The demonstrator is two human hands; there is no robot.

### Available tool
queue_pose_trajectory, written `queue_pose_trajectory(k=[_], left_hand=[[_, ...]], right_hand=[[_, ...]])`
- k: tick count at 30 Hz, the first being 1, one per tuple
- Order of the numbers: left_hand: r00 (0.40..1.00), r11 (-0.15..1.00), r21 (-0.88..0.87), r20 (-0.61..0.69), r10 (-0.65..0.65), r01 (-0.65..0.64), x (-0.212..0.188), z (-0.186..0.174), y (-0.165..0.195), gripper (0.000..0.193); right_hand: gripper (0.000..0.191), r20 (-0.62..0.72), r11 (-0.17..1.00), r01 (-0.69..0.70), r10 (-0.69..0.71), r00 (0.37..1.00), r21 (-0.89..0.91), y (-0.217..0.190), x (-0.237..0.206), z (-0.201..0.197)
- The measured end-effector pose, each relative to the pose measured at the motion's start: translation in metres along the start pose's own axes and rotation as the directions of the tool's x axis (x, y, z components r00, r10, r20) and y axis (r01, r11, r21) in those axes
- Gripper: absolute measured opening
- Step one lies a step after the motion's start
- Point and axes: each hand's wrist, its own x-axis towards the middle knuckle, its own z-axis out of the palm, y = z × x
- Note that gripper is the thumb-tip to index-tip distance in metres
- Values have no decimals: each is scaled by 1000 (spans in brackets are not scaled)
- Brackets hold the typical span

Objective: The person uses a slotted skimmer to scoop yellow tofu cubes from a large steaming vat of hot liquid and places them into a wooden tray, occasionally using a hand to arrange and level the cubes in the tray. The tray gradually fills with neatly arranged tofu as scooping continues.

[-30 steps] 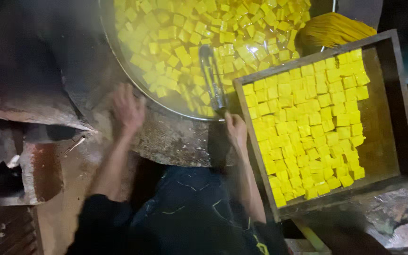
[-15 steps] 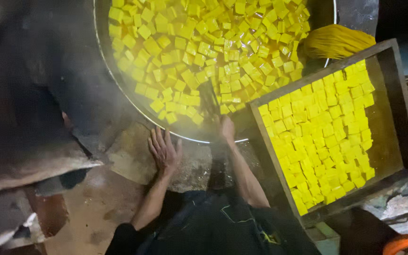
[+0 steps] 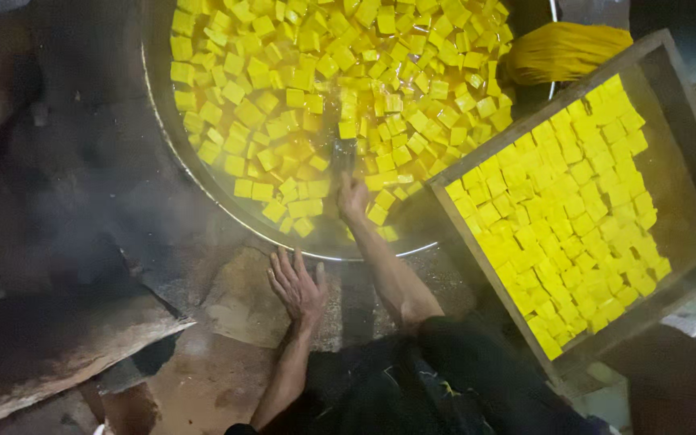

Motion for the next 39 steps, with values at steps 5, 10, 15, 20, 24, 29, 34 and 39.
queue_pose_trajectory(k=[5, 10, 15, 20, 24, 29, 34, 39], left_hand=[[998, 1000, -25, -59, 17, -18, -5, 4, -1, 70], [1000, 998, -55, -30, -7, 5, -7, 11, -3, 69], [1000, 997, -73, 1, -28, 28, -9, 18, -6, 70], [1000, 999, -46, -13, -24, 23, -11, 21, -4, 72], [1000, 999, -38, -8, -25, 25, -8, 21, -3, 74], [999, 999, -13, -5, -38, 38, -5, 18, 0, 79], [996, 996, -41, 28, -83, 85, -6, 17, 2, 81], [994, 995, 17, 40, -102, 101, -9, 22, 0, 79]], right_hand=[[47, -216, 959, 270, -282, 935, -86, 6, 3, -4], [38, 24, 961, 88, -98, 995, 261, 43, -18, -39], [44, 126, 992, -54, 40, 991, 110, 76, -24, -90], [44, 186, 849, 268, -203, 961, -456, 78, 7, -118], [48, 259, 788, 318, -207, 943, -527, 62, 38, -112], [52, 302, 827, 295, -160, 940, -478, 45, 52, -90], [50, 357, 834, 379, -239, 903, -401, 41, 53, -65], [44, 304, 941, 334, -305, 902, -47, 52, 17, -87]])
